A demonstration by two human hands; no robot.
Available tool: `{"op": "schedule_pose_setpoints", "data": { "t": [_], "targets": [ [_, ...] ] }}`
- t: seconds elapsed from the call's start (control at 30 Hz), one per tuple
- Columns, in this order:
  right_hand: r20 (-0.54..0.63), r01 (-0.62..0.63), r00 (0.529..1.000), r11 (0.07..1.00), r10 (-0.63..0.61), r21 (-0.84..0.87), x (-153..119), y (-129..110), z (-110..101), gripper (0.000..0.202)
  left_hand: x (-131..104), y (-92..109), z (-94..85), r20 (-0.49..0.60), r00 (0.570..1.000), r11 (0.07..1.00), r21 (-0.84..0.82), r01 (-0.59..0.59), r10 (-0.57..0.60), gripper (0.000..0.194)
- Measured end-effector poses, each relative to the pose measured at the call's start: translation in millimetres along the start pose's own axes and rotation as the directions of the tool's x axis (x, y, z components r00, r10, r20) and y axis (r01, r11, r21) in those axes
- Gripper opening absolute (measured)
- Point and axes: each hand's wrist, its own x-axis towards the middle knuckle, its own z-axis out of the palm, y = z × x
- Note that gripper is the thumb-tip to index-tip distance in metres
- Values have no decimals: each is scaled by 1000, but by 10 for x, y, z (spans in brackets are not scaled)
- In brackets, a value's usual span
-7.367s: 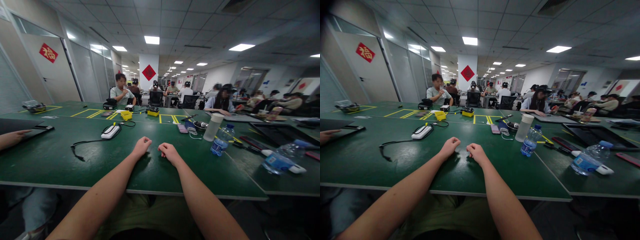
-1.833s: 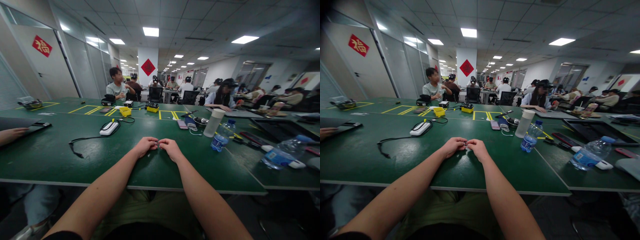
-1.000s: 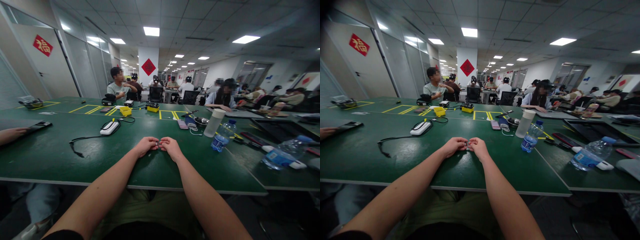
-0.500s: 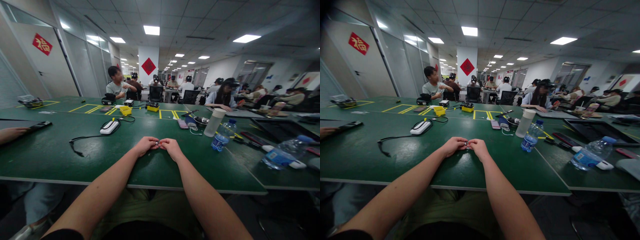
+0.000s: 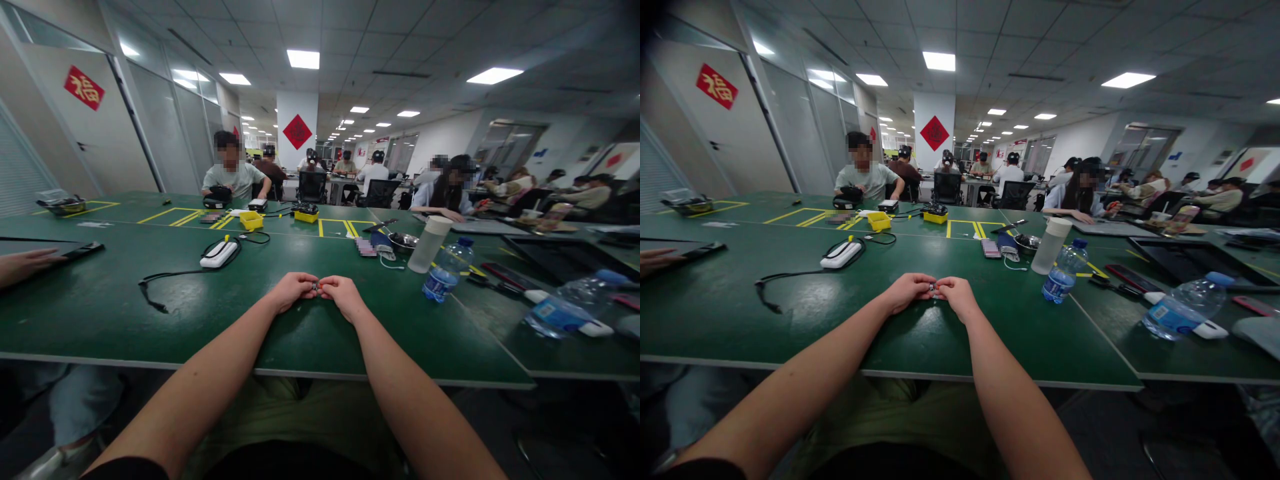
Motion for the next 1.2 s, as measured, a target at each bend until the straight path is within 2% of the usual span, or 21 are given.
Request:
{"op": "schedule_pose_setpoints", "data": {
  "t": [0.43,0.73,1.03,1.2],
  "targets": [
    [40,51,998,998,-49,-40,-53,-60,8,14,33,-35,-4,-6,1000,1000,9,-14,14,30],
    [41,-66,997,984,60,167,-51,-85,23,7,18,-37,-30,41,999,1000,10,-24,23,27],
    [30,-53,998,984,49,169,-68,-100,34,12,7,-24,-8,7,998,998,-40,-56,56,29],
    [14,-48,999,986,46,158,-47,-76,24,9,15,-18,-19,-8,1000,993,-115,-15,14,18]
  ]
}}
